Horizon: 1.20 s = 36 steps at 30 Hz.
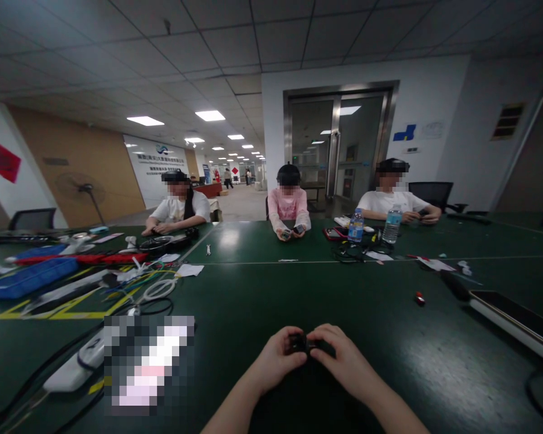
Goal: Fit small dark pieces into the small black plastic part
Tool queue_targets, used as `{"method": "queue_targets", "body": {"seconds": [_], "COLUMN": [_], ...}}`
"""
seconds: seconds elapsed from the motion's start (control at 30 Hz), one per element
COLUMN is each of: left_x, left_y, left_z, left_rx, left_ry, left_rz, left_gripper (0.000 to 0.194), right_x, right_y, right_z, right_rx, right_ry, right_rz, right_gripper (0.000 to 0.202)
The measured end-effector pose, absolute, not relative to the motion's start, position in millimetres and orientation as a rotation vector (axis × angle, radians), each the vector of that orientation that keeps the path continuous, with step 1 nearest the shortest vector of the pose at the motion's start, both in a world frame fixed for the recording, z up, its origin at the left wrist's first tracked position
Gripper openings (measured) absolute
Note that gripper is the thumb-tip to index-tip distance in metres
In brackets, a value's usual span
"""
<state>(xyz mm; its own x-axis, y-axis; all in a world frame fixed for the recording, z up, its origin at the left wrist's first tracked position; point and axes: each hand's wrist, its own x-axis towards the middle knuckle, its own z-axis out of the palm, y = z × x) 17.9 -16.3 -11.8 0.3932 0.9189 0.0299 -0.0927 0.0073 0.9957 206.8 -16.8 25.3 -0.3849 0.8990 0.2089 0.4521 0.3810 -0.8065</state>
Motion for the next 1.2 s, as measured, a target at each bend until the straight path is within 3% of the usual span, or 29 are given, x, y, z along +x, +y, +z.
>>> {"method": "queue_targets", "body": {"seconds": [1.2], "left_x": [17.5], "left_y": [-15.8], "left_z": [-14.4], "left_rx": [1.279], "left_ry": [0.805], "left_rz": [0.951], "left_gripper": [0.044], "right_x": [209.8], "right_y": [-15.7], "right_z": [22.5], "right_rx": [-1.212], "right_ry": [-1.995], "right_rz": [0.946], "right_gripper": [0.024]}}
